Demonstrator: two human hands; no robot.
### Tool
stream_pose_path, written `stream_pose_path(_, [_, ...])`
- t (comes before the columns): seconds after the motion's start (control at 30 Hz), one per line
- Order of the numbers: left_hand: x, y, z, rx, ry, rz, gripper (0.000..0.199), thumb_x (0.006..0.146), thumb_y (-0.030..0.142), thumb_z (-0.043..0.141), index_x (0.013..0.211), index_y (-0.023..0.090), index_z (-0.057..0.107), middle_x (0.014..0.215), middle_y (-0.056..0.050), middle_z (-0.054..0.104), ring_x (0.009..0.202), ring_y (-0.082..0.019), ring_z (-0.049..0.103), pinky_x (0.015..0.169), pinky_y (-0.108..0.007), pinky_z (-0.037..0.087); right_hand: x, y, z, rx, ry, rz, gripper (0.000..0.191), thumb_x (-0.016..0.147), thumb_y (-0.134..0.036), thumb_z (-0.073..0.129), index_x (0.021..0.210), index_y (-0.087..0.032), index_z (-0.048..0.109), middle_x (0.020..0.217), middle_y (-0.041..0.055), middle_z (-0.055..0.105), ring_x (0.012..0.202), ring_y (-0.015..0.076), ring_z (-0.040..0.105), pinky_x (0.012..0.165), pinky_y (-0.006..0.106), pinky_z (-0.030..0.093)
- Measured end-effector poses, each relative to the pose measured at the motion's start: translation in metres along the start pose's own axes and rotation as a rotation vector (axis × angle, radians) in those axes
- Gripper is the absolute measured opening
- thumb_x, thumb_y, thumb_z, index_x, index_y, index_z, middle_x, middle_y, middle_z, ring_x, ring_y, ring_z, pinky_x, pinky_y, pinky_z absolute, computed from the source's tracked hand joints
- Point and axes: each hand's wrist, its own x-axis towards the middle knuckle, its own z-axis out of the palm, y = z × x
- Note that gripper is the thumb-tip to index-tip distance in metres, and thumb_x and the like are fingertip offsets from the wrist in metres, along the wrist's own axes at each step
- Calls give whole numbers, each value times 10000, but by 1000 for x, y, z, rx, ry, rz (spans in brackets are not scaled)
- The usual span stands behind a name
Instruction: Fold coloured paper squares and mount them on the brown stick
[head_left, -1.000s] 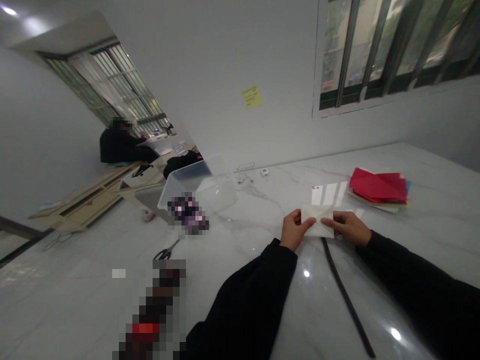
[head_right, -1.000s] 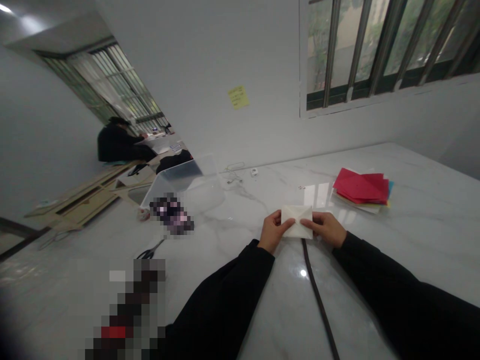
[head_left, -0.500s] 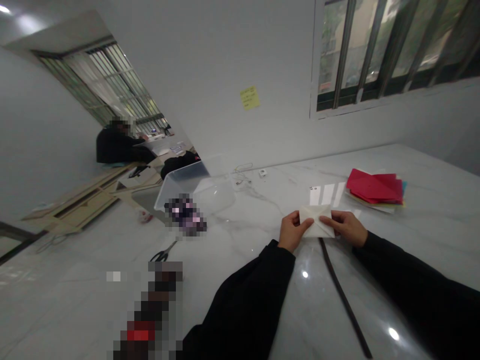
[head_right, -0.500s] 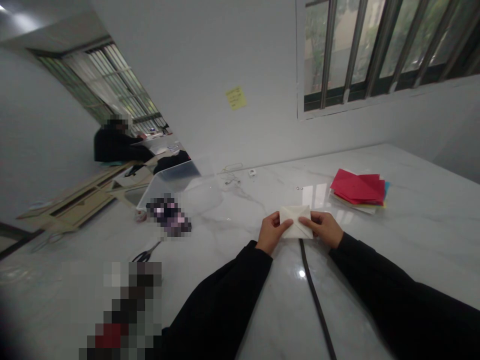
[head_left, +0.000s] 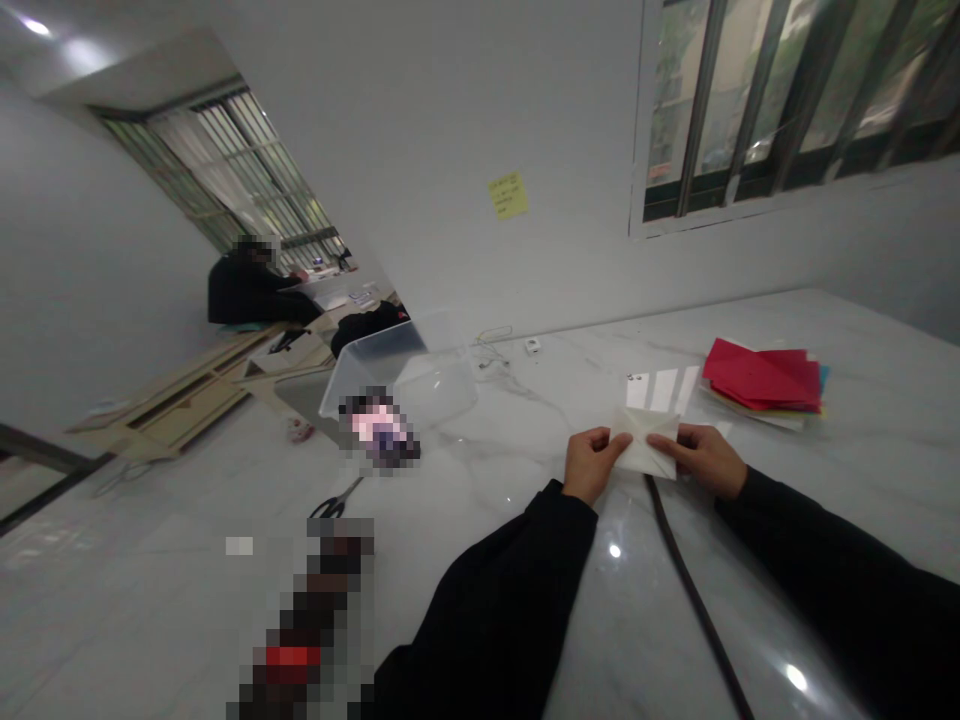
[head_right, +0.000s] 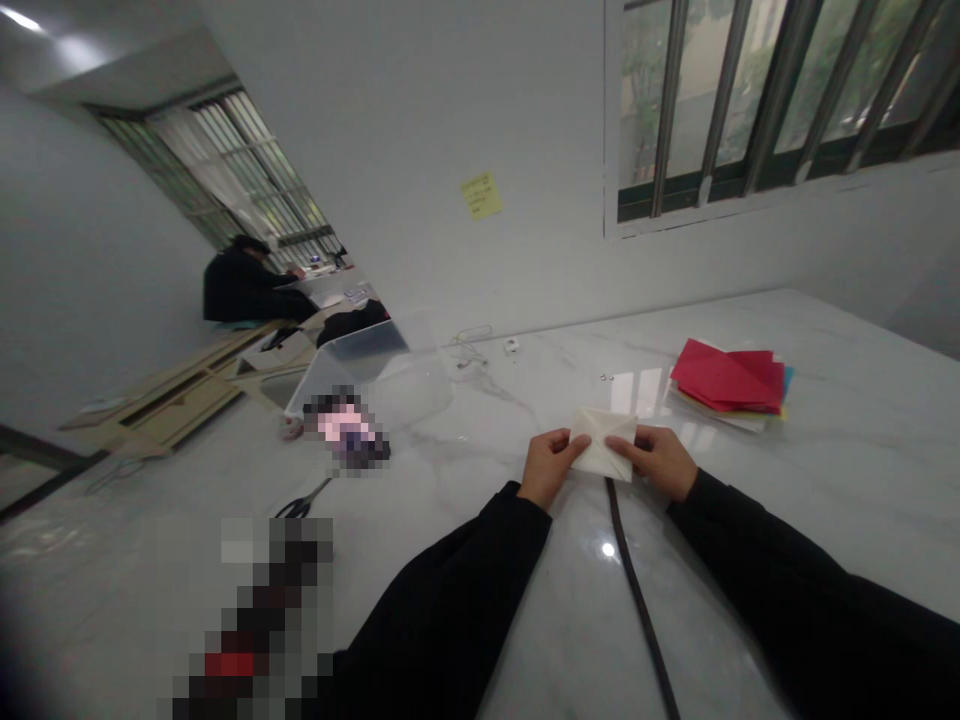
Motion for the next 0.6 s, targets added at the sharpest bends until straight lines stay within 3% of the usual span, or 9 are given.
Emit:
stream_pose_path(0.4, [-2, 3, 1, 65, 21, 20, 451, 654, 542, 754, 757, 105, 710, 697, -47, 650, 595, -131, 546, 562, -248, 394, -1, 1, 1, -62, 21, -44, 545, 714, -642, 655, 846, -118, 730, 615, 43, 649, 485, 135, 492, 445, 261, 351])
stream_pose_path(0.6, [-4, 6, -1, 108, -29, 23, 463, 667, 552, 742, 746, 97, 710, 667, -41, 634, 569, -120, 520, 533, -239, 367, -2, 0, 1, -63, 31, -53, 545, 714, -640, 658, 848, -117, 730, 587, 35, 643, 473, 138, 497, 438, 265, 356])
